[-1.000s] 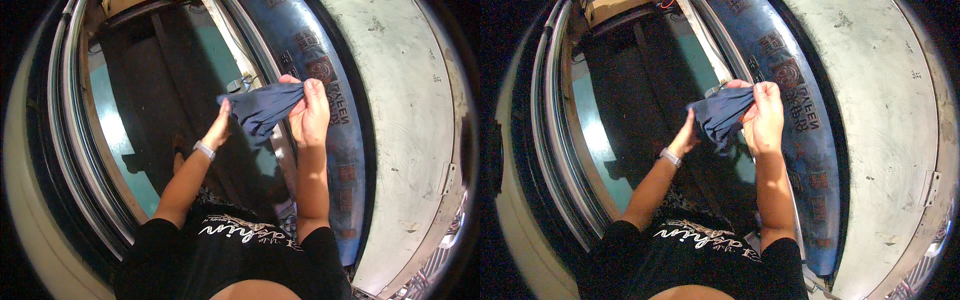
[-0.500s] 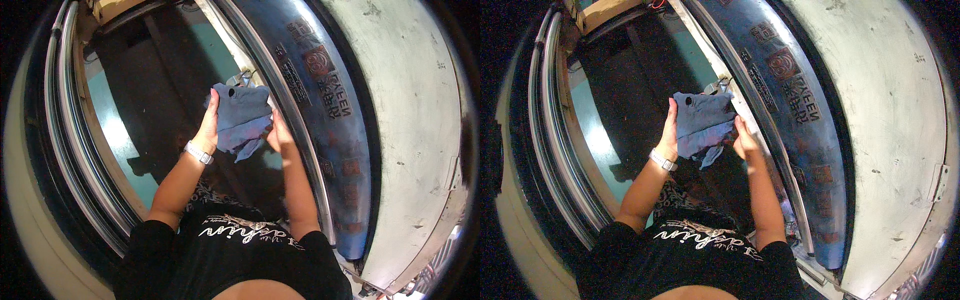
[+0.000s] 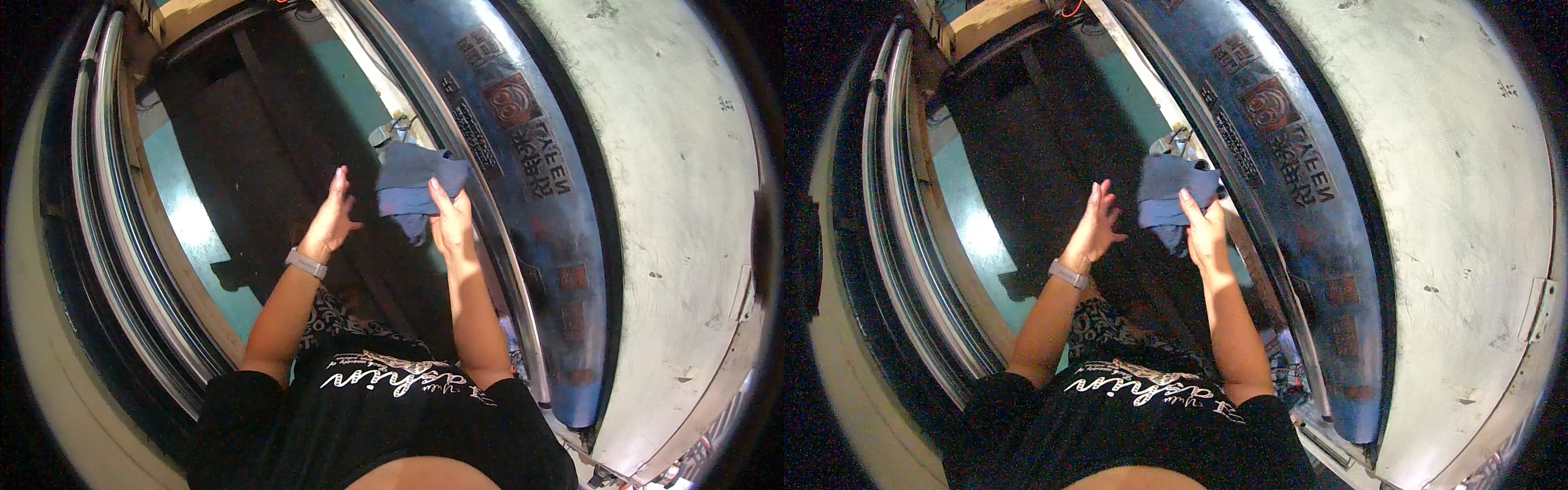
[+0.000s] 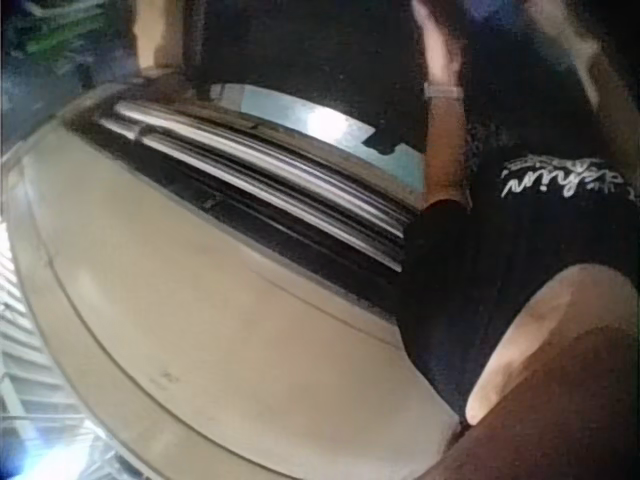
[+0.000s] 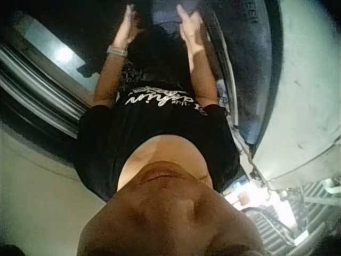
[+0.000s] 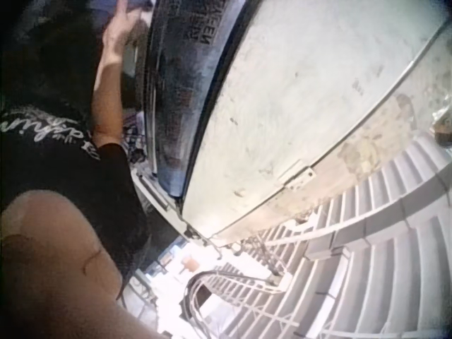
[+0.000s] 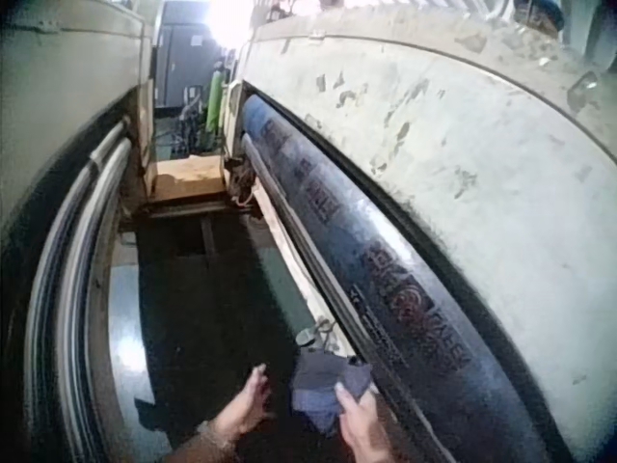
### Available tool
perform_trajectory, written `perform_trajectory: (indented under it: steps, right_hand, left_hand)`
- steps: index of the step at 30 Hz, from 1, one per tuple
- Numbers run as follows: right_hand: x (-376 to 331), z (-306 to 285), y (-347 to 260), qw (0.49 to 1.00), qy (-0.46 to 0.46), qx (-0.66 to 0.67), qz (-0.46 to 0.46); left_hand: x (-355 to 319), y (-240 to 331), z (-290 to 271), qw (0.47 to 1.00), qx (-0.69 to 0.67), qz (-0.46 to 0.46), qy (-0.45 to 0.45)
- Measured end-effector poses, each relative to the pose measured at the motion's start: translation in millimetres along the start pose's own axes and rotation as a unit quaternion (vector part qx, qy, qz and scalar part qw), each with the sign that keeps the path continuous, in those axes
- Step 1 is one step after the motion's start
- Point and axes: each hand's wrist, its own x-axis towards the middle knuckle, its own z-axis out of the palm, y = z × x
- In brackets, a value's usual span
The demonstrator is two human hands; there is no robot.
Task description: The person wipes a large, curved, reflective surface with a blue cloth. They use both hands to rub the surface in circular and linear motions, occasionally adjusting the cloth's position. The task involves cleaning or polishing the surface, which appears to be part of a larger machine or vehicle.
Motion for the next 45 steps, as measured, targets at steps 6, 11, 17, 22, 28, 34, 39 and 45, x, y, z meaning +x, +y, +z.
perform_trajectory:
  steps: [6, 11, 17, 22, 28, 34, 39, 45]
  right_hand:
    - [-0.3, 10.1, 13.8, 0.99, 0.059, 0.072, 0.104]
    - [19.9, -14.1, 30.9, 0.856, 0.013, -0.509, -0.09]
    - [36.0, -40.7, 31.3, 0.874, 0.09, -0.461, -0.125]
    - [-24.3, -79.3, 42.0, 0.969, 0.096, -0.228, -0.029]
    - [-84.7, -97.0, 74.2, 0.972, 0.05, -0.214, 0.084]
    - [-119.0, -121.0, 131.2, 0.976, -0.007, -0.209, 0.057]
    - [-113.2, -100.2, 80.8, 0.94, -0.072, -0.315, 0.107]
    - [-153.3, -144.4, 108.4, 0.923, -0.024, -0.349, 0.157]
  left_hand:
    - [11.9, -15.1, 19.4, 0.94, -0.268, -0.053, -0.206]
    - [13.5, -21.9, 33.7, 0.921, -0.315, -0.02, -0.23]
    - [15.8, -2.5, 55.0, 0.957, -0.217, -0.023, -0.193]
    - [48.0, 101.3, 132.5, 0.953, -0.082, 0.285, -0.055]
    - [83.3, 77.3, 238.4, 0.629, 0.447, 0.611, 0.177]
    - [3.7, -24.7, 271.5, 0.665, 0.52, 0.516, -0.145]
    - [49.1, 19.2, 228.3, 0.301, 0.597, 0.702, -0.246]
    - [94.4, 107.1, 244.0, 0.506, 0.46, 0.715, 0.149]
